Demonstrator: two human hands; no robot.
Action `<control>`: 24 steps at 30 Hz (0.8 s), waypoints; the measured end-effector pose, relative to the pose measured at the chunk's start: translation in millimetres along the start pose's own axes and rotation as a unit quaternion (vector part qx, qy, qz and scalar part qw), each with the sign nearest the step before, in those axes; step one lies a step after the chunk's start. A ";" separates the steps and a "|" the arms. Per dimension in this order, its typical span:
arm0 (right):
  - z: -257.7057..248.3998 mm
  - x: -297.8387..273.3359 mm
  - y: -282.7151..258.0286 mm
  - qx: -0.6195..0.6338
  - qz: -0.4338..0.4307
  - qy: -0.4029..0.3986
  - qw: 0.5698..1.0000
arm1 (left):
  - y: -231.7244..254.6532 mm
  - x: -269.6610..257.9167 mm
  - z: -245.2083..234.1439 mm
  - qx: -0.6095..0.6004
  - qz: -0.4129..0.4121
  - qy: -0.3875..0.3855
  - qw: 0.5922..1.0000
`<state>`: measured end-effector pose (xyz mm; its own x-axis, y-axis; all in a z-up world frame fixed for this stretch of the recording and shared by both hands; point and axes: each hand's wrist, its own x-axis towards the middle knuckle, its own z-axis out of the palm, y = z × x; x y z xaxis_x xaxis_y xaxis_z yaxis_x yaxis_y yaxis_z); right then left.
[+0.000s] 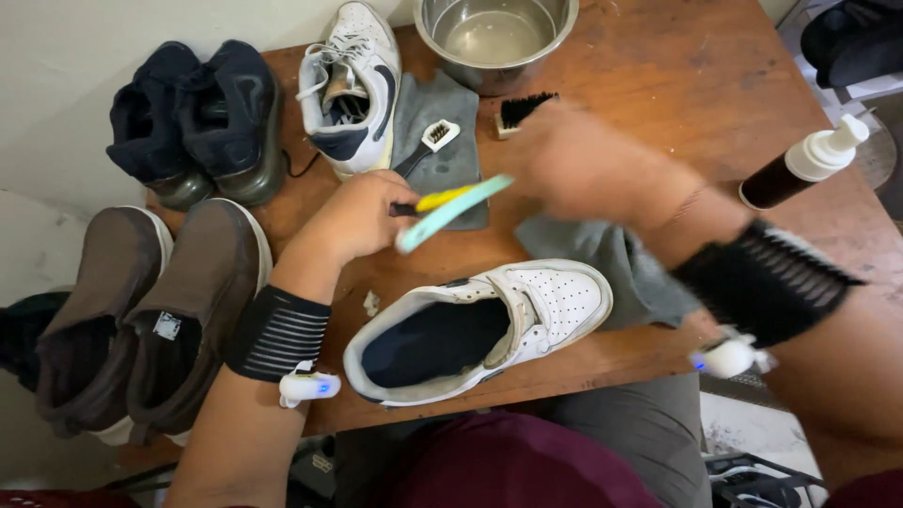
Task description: The person cleans a white sneaker using a cloth, multiple brushes, and a cleaning solution. They wipe the upper and tongue, scrub with different brushes, apply liquid cleaner, and continue scrubbing and wiping the shoe throughout the clip.
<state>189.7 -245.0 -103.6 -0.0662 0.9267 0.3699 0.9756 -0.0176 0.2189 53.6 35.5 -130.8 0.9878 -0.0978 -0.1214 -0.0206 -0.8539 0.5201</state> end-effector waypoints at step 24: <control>-62.5 -44.8 -12.4 0.218 0.225 0.005 0.950 | 188.4 -70.1 -74.6 -0.062 -0.234 -0.192 0.951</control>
<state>167.5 -309.8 -66.5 0.3789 0.8580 0.3468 0.8993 -0.2529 -0.3569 -8.0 -80.4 38.8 0.7545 0.0786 -0.6516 0.4499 -0.7847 0.4264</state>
